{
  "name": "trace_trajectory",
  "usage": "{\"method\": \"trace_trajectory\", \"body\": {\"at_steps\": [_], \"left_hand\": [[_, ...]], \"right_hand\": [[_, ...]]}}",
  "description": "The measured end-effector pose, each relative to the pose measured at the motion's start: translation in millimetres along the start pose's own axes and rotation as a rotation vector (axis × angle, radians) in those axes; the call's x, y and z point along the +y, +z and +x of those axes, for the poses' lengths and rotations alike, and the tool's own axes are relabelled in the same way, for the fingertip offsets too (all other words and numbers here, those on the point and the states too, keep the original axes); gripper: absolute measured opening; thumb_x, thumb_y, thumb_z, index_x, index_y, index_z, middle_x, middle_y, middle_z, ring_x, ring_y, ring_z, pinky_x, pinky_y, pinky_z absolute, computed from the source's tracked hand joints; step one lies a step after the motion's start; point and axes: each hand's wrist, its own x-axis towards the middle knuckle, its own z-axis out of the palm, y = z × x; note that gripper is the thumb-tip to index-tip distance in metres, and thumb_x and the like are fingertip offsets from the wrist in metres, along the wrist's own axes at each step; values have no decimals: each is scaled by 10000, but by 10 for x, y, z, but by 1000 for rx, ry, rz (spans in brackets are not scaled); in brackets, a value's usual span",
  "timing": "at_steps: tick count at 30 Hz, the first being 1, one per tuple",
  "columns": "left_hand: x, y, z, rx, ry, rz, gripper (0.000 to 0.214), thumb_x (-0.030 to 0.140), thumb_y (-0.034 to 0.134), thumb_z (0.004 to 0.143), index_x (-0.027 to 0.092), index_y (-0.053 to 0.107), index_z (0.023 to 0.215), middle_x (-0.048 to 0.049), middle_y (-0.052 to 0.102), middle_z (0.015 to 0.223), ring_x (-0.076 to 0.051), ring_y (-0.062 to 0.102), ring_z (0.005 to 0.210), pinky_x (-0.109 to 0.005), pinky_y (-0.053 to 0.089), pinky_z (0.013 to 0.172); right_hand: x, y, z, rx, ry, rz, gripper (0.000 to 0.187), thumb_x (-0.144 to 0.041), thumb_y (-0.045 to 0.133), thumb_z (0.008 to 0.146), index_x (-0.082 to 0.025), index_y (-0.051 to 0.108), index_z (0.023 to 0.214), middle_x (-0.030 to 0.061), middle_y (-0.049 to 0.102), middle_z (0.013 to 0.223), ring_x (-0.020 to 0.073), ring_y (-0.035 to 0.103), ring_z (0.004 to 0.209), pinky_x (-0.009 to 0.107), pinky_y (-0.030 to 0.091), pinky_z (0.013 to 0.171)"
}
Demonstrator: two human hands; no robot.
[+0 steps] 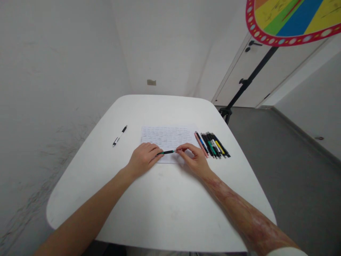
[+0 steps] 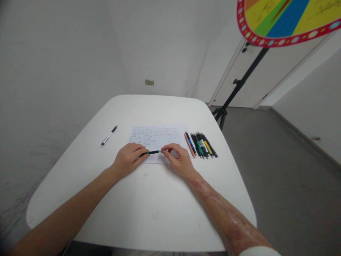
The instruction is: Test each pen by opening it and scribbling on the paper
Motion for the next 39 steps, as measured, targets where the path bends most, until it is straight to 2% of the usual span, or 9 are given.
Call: {"method": "trace_trajectory", "body": {"at_steps": [9, 12, 16, 27, 39], "left_hand": [[12, -20, 16, 8, -16, 28, 222, 346, 573, 1164, 198, 735, 1131, -56, 795, 1020, -211, 703, 915, -376, 517, 828], [13, -21, 16, 2, -13, 28, 219, 344, 573, 1163, 198, 733, 1134, -57, 793, 1022, -211, 703, 913, -378, 517, 821], [1, -14, 7, 0, 4, 22, 215, 344, 570, 1163, 209, 735, 1138, -58, 794, 1023, -210, 715, 922, -375, 521, 824], [28, -34, 34, 42, 34, 40, 203, 329, 581, 1160, 193, 726, 1119, -54, 793, 1003, -209, 706, 897, -373, 510, 810], [34, -23, 37, -13, 33, 32, 241, 331, 529, 1175, 198, 721, 1115, -68, 789, 1007, -216, 712, 911, -384, 525, 816]], "right_hand": [[-44, -25, 18, 48, -70, -71, 61, -282, 755, 1027, -271, 815, 1028, 50, 824, 947, 243, 744, 883, 449, 606, 883], [-63, -22, 21, 28, -95, -60, 66, -276, 748, 1036, -274, 814, 1032, 49, 822, 946, 240, 738, 875, 440, 601, 861], [-72, -5, 15, -10, -94, -52, 86, -300, 729, 1056, -277, 809, 1033, 50, 818, 947, 243, 736, 879, 434, 596, 854], [-12, 15, 2, -10, -31, -64, 119, -353, 720, 1065, -257, 781, 1030, 59, 808, 964, 229, 735, 877, 395, 609, 829], [-20, -3, 8, -15, -66, -59, 126, -363, 716, 1067, -267, 784, 1023, 58, 810, 962, 242, 735, 874, 417, 609, 837]]}}
